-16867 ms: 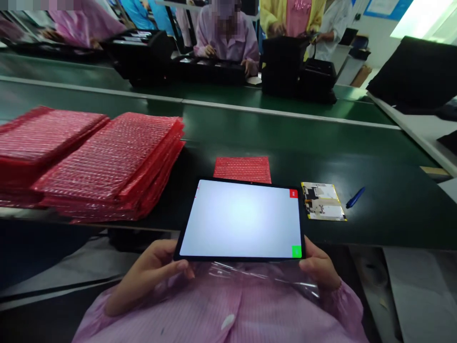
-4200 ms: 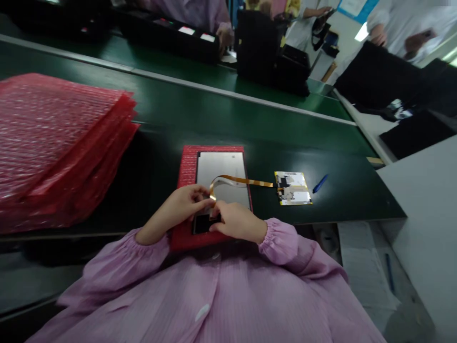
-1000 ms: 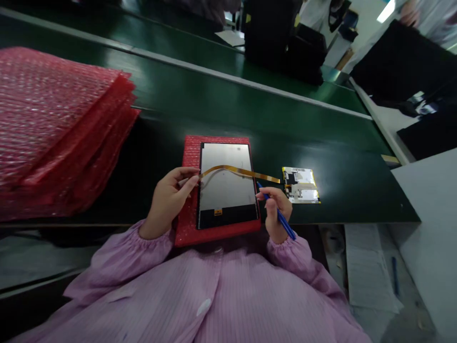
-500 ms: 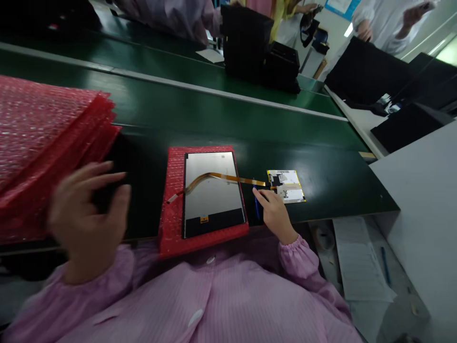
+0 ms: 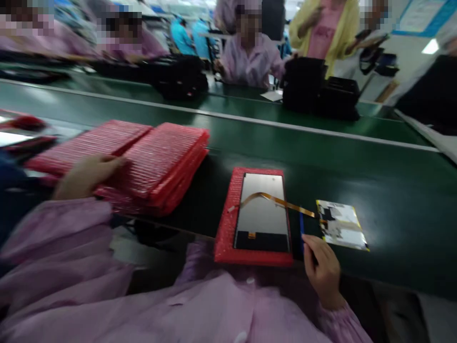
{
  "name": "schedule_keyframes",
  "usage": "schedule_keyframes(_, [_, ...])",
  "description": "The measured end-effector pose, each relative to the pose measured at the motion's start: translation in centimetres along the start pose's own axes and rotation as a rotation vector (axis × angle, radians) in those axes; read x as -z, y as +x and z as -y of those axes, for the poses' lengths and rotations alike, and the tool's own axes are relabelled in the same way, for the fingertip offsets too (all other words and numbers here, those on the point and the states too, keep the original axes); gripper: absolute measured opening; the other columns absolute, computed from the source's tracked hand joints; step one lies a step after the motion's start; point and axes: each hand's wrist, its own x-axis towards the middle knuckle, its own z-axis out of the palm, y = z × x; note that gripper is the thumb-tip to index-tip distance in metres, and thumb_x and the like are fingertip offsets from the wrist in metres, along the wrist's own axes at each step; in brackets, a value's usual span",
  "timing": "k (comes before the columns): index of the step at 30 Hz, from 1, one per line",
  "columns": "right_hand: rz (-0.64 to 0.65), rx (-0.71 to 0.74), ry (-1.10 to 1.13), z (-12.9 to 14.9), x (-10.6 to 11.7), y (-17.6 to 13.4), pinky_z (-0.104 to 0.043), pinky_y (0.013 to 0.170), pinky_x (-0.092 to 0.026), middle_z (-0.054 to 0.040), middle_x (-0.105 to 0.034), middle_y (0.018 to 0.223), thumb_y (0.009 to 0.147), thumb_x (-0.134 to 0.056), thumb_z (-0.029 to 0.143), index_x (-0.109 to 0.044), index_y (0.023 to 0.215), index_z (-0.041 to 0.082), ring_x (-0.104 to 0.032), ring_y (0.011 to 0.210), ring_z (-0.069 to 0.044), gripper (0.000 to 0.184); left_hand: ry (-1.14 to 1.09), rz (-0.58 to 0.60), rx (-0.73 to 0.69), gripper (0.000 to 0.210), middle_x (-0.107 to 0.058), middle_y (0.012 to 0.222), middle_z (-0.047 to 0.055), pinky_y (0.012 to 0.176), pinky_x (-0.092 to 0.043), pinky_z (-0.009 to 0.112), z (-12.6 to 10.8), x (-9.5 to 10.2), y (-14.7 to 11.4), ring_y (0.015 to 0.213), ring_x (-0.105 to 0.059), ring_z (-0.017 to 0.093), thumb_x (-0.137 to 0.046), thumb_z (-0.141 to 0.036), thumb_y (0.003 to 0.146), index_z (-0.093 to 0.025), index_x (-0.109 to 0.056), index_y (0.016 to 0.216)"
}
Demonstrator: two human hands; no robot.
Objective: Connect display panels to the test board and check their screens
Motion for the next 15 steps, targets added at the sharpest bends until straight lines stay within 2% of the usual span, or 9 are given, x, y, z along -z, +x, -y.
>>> schedule_keyframes(2, [-0.001, 0.037, -0.023, -0.4, -0.3, -0.1, -0.034, 0.089, -0.048, -0.0085, -0.067, 0.103, 0.096, -0.052, 0.011, -0.062, 0.114, 0.014, -0.064, 0.093, -0.019, 0.021, 0.042, 0.105, 0.032, 0.053, -0.067, 0.085, 0.009, 0.097, -0.048, 0.044, 0.8, 0.9, 0.2, 0.088, -0.062, 0.02, -0.05, -0.057, 0.091, -0.009, -0.069, 0.102])
schedule_keyframes(3, [-0.005, 0.05, -0.028, -0.5, -0.3, -0.1, -0.033, 0.089, -0.048, -0.0082, -0.067, 0.102, 0.097, -0.052, 0.013, -0.063, 0.113, 0.013, -0.064, 0.093, -0.019, 0.019, 0.047, 0.114, 0.019, 0.058, -0.068, 0.096, 0.013, 0.101, -0.045, 0.045, 0.9, 1.0, 0.1, 0.097, -0.061, 0.022, -0.046, -0.059, 0.091, -0.008, -0.068, 0.111])
schedule_keyframes(7, [-0.01, 0.057, -0.006, -0.6, -0.4, -0.3, -0.031, 0.09, -0.047, -0.0079, -0.066, 0.102, 0.099, -0.051, 0.015, -0.062, 0.112, 0.012, -0.063, 0.093, -0.017, 0.018, 0.028, 0.031, 0.009, 0.064, -0.059, 0.126, 0.023, 0.11, -0.037, 0.049, 0.1, 0.9, -0.8, 0.124, -0.052, 0.029, -0.04, -0.057, 0.092, -0.004, -0.06, 0.123])
schedule_keyframes(12, [-0.019, 0.04, -0.011, -0.5, -0.5, -0.4, -0.031, 0.091, -0.047, -0.0085, -0.066, 0.104, 0.098, -0.051, 0.013, -0.062, 0.112, 0.012, -0.062, 0.095, -0.017, 0.018, -0.051, -0.103, 0.091, 0.065, -0.046, 0.134, 0.034, 0.11, -0.036, 0.053, -2.0, 1.2, -1.5, 0.132, -0.045, 0.037, -0.02, -0.042, 0.097, 0.011, -0.037, 0.132])
schedule_keyframes(13, [-0.02, 0.034, -0.004, -0.4, -0.5, -0.4, -0.031, 0.091, -0.046, -0.0085, -0.065, 0.104, 0.098, -0.051, 0.013, -0.062, 0.112, 0.012, -0.062, 0.096, -0.017, 0.018, -0.06, -0.128, 0.102, 0.069, -0.045, 0.134, 0.036, 0.109, -0.037, 0.054, -2.4, 1.4, -1.8, 0.132, -0.045, 0.039, -0.019, -0.044, 0.097, 0.012, -0.033, 0.134])
schedule_keyframes(15, [-0.012, 0.024, 0.022, 0.0, -0.3, 0.1, -0.03, 0.092, -0.046, -0.0083, -0.065, 0.105, 0.097, -0.051, 0.011, -0.062, 0.113, 0.012, -0.061, 0.098, -0.016, 0.019, -0.064, -0.148, 0.073, 0.083, -0.046, 0.132, 0.036, 0.106, -0.038, 0.057, -3.3, 1.9, -2.7, 0.129, -0.045, 0.045, -0.025, -0.06, 0.094, 0.013, -0.033, 0.133])
